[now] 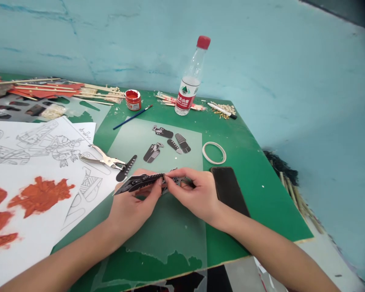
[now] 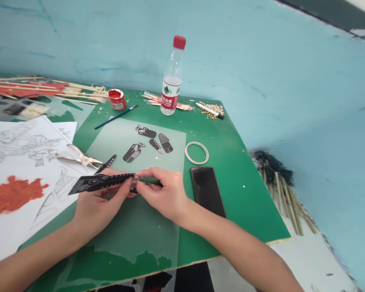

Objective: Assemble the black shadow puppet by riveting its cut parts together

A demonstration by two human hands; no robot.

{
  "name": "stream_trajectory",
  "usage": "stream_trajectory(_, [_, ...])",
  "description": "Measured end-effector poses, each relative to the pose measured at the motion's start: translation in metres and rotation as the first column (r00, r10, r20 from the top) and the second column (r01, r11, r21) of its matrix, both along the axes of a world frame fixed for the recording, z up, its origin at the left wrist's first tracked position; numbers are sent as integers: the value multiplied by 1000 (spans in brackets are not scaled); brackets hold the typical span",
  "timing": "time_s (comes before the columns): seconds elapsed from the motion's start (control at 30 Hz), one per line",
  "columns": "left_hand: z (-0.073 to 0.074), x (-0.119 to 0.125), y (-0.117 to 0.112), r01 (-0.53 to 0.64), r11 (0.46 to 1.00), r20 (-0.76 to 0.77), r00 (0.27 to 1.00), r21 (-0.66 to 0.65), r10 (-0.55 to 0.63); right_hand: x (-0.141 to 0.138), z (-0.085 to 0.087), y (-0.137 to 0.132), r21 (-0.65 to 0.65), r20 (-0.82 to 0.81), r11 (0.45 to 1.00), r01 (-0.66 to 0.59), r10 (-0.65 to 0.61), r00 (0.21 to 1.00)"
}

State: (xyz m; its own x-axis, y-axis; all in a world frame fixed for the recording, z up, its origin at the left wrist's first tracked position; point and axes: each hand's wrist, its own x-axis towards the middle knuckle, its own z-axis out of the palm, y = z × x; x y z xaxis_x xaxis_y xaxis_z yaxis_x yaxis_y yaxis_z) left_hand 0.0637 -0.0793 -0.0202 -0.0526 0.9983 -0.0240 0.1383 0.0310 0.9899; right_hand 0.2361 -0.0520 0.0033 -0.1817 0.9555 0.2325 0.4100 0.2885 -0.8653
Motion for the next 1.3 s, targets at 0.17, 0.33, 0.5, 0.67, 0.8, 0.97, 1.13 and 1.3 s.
stream_trajectory(0.17, [1, 0, -1, -36, 999, -89, 995, -4, 35, 1, -2, 1, 116, 63, 993, 3, -10, 998])
stream_trajectory(0.33, [4, 1, 1, -14, 999, -206, 978, 38, 22, 0, -2, 3, 140, 90, 990, -5, -7, 996])
stream_trajectory(0.5, [9, 2, 2, -35, 994, -307, 949, 106, 66, 0, -3, 3, 150, 121, 989, 6, -24, 992])
stream_trajectory(0.67, [14, 2, 3, -16, 999, -338, 941, 36, 27, -1, -5, 4, 172, 122, 985, -3, -18, 992])
stream_trajectory(0.8, [17, 3, 5, -48, 999, -267, 963, -1, 46, -2, -7, 5, 177, 113, 984, -7, -13, 994])
stream_trajectory(0.97, [18, 3, 5, -67, 996, -164, 985, -55, 58, 0, -7, 7, 188, 137, 982, -4, -22, 990])
stream_trajectory(1.13, [18, 4, 7, -61, 995, -125, 991, -82, 50, 3, -9, 8, 271, 167, 962, -38, -8, 986])
stream_trajectory(1.3, [19, 2, 7, -14, 997, -192, 981, -82, -2, 4, -8, 7, 330, 228, 943, -41, -37, 973])
